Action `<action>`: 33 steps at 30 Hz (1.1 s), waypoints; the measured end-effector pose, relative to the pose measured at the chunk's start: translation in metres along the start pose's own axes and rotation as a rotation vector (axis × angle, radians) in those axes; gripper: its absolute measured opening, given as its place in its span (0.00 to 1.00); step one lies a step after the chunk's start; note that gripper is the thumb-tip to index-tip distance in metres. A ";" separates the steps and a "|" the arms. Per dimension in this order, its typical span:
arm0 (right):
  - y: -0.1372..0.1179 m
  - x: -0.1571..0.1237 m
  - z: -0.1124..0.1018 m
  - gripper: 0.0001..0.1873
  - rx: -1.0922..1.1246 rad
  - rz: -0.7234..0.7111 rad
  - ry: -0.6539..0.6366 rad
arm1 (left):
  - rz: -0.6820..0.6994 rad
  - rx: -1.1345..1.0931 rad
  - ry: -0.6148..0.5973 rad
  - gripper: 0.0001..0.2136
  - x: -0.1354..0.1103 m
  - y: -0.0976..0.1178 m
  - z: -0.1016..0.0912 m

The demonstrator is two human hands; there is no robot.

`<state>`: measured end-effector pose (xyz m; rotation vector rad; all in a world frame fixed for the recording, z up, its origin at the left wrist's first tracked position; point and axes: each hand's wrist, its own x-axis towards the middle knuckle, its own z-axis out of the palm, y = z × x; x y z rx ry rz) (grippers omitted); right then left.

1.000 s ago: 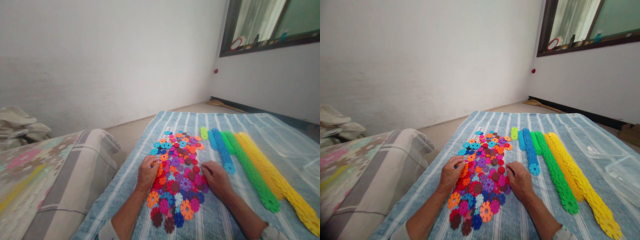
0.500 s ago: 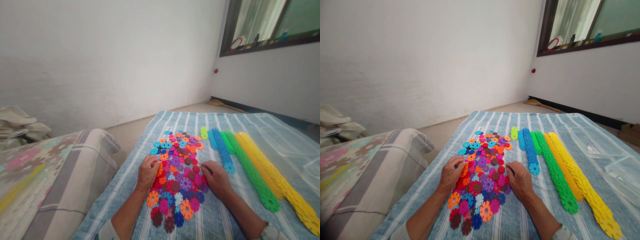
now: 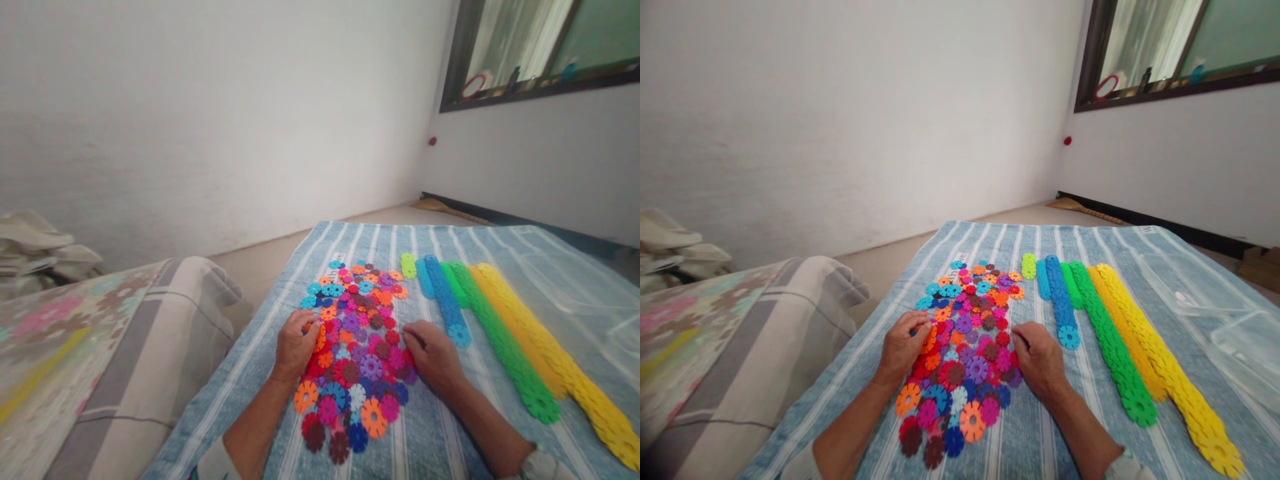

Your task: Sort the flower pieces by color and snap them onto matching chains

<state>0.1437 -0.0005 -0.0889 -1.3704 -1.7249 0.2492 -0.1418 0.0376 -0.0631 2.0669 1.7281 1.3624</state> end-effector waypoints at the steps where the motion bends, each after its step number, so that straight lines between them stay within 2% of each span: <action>1: 0.000 0.000 0.000 0.11 -0.002 0.000 -0.003 | -0.002 0.000 -0.001 0.08 0.000 0.000 0.000; 33: -0.002 0.000 -0.001 0.11 -0.013 -0.007 0.013 | -0.001 0.010 -0.003 0.08 0.000 -0.002 0.001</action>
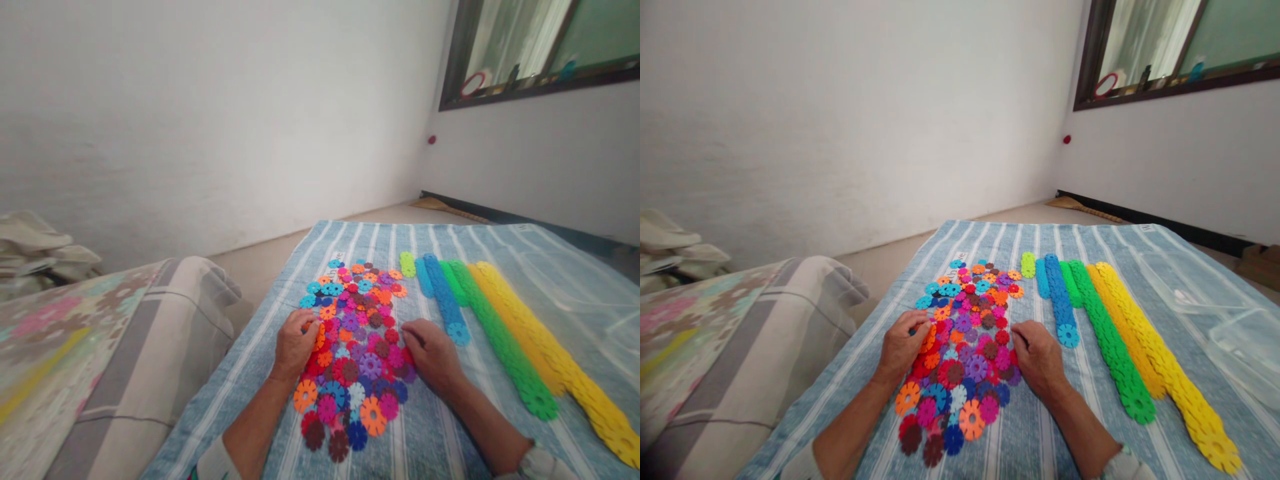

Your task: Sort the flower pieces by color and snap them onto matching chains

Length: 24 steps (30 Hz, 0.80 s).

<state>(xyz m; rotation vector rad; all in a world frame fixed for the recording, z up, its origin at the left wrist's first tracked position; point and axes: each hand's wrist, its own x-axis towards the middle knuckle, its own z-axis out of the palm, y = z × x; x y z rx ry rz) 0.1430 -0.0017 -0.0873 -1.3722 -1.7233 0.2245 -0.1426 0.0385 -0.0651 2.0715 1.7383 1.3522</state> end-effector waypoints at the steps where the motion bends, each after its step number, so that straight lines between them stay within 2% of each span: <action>1: 0.000 0.000 0.000 0.11 -0.001 0.000 0.003 | 0.001 0.000 0.000 0.08 0.000 0.000 0.000; 24: -0.001 0.001 -0.001 0.11 -0.014 -0.006 0.006 | -0.005 -0.001 -0.011 0.07 0.001 0.002 -0.001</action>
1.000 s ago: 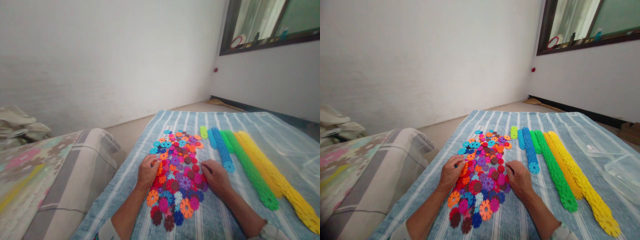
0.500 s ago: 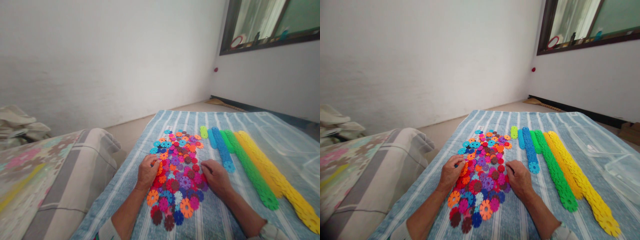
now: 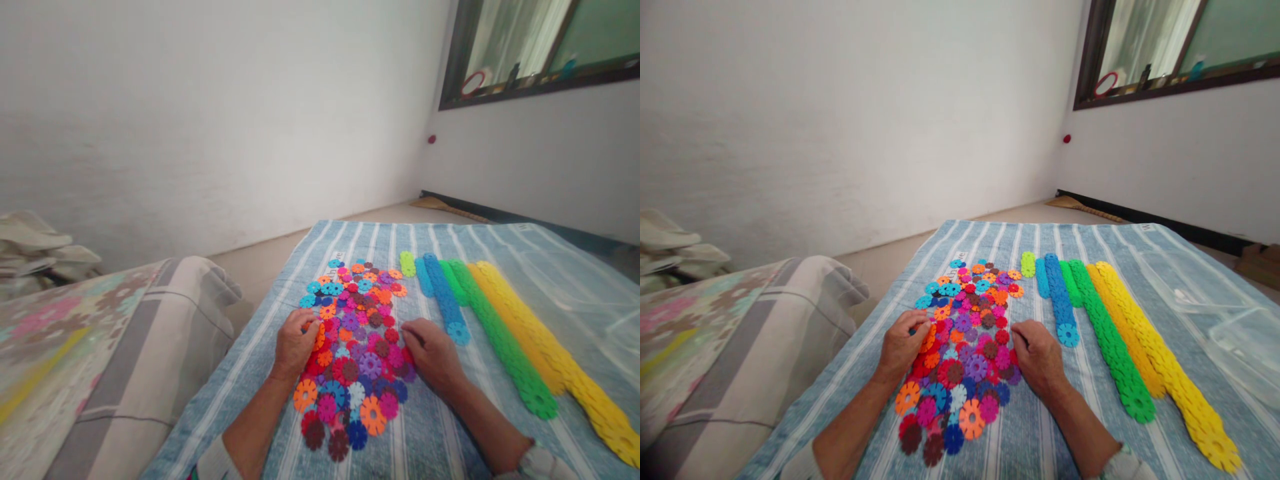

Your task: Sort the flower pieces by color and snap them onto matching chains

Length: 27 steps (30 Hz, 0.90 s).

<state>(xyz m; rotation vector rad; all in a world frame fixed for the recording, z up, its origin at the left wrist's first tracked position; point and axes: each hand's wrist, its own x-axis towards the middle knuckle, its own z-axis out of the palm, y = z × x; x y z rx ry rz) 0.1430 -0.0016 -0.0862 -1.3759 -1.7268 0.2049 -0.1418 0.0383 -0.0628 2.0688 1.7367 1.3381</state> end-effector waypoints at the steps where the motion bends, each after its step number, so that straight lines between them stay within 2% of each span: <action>1: 0.000 0.000 0.000 0.11 -0.002 -0.002 0.001 | 0.000 0.000 0.001 0.07 0.000 0.000 0.000; 27: 0.002 0.000 0.000 0.12 0.013 0.014 -0.029 | -0.004 0.008 -0.013 0.08 0.000 -0.001 0.000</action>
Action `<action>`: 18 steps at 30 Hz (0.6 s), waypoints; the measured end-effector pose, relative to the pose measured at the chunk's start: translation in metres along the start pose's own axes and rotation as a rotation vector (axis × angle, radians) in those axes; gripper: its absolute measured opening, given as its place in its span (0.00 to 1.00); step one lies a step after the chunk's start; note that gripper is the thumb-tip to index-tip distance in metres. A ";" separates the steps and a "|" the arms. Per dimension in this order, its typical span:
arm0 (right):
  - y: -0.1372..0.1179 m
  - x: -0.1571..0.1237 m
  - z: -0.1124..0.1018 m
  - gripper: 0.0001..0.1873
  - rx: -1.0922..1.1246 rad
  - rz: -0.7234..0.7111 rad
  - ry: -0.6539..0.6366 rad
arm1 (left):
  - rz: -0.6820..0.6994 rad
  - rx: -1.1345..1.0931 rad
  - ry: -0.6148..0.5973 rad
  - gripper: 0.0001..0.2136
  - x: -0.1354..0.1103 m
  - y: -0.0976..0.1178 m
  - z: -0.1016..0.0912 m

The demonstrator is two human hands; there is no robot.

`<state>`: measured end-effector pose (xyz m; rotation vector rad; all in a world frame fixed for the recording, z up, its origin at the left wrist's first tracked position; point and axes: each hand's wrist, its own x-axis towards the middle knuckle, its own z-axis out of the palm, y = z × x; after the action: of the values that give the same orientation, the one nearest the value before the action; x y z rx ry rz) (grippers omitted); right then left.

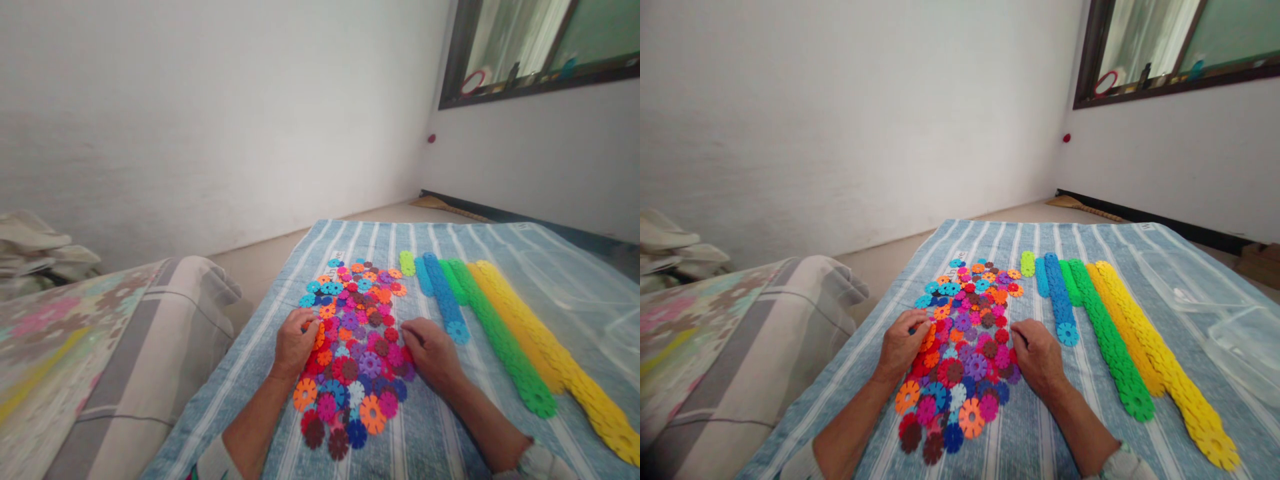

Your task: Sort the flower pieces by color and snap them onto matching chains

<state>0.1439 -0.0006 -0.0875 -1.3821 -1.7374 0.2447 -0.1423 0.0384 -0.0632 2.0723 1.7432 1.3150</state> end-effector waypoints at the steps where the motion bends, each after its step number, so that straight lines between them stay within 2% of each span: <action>1: 0.000 0.000 0.000 0.12 0.000 0.000 0.001 | -0.002 -0.001 0.000 0.08 0.000 0.000 0.000; 18: 0.000 0.000 0.000 0.11 0.007 -0.020 0.023 | -0.016 -0.014 0.007 0.08 -0.001 -0.002 0.002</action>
<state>0.1439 -0.0007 -0.0873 -1.3566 -1.7294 0.2228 -0.1418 0.0393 -0.0658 2.0447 1.7440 1.3285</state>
